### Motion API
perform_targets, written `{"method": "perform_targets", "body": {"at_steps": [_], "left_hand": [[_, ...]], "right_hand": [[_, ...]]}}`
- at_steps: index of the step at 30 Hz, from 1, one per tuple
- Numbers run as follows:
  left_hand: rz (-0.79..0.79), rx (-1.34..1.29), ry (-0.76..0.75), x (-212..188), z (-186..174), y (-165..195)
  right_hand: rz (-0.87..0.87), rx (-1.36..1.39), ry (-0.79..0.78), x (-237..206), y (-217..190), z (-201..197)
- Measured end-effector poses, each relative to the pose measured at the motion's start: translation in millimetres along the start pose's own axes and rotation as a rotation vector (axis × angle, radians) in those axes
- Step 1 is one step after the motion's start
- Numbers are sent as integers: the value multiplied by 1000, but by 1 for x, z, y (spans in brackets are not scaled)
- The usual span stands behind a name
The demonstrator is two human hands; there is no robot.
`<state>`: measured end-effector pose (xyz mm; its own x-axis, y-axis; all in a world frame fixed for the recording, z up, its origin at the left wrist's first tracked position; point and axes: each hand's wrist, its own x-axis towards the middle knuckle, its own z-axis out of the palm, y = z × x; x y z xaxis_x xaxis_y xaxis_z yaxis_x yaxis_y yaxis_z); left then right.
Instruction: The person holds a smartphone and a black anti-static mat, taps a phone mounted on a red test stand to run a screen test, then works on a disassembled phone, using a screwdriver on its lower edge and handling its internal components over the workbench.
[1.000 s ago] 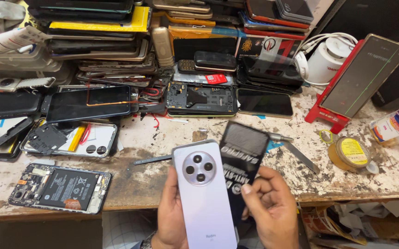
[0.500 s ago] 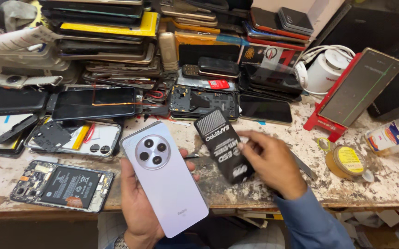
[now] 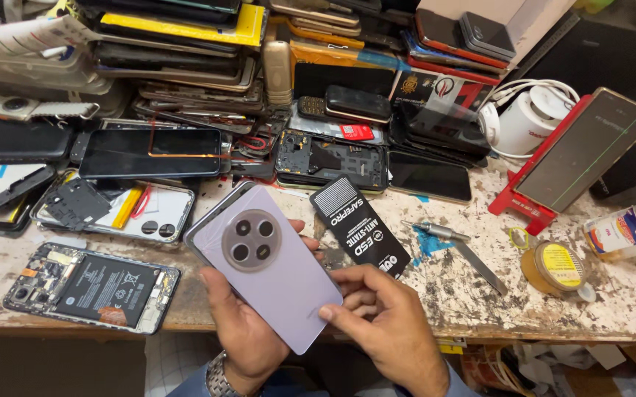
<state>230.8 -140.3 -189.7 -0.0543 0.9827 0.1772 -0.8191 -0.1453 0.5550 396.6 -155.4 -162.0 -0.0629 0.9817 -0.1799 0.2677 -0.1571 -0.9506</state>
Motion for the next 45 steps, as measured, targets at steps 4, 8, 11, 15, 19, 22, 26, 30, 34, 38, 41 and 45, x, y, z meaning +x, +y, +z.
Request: {"method": "perform_targets", "body": {"at_steps": [4,8,11,15,19,22,26,30,34,38,41,45], "left_hand": [[39,49,-85,-4,-2,-3],[34,65,-122,-6,0,-6],[20,-32,-29,-2,2,-5],[-30,-150,70,2,-1,14],[72,10,242,-2,-14,36],[95,12,270,-5,-24,40],[79,-3,241,-4,-32,36],[63,-38,207,-4,-35,35],[40,-60,225,-4,-36,37],[44,-96,192,-4,-36,36],[55,-83,198,-4,-36,36],[33,-2,225,-5,-34,37]], "right_hand": [[22,161,54,3,15,1],[10,460,-8,4,28,2],[25,551,-29,-2,33,4],[-68,368,1,-8,26,-4],[-355,-549,270,-1,9,-22],[-659,-814,258,7,1,-15],[-676,-885,190,11,-2,3],[-626,-852,212,12,-1,5],[-645,-945,211,14,4,3],[-625,-872,173,12,5,9],[-613,-862,325,19,-2,-2],[-545,-1045,389,40,-10,-26]]}}
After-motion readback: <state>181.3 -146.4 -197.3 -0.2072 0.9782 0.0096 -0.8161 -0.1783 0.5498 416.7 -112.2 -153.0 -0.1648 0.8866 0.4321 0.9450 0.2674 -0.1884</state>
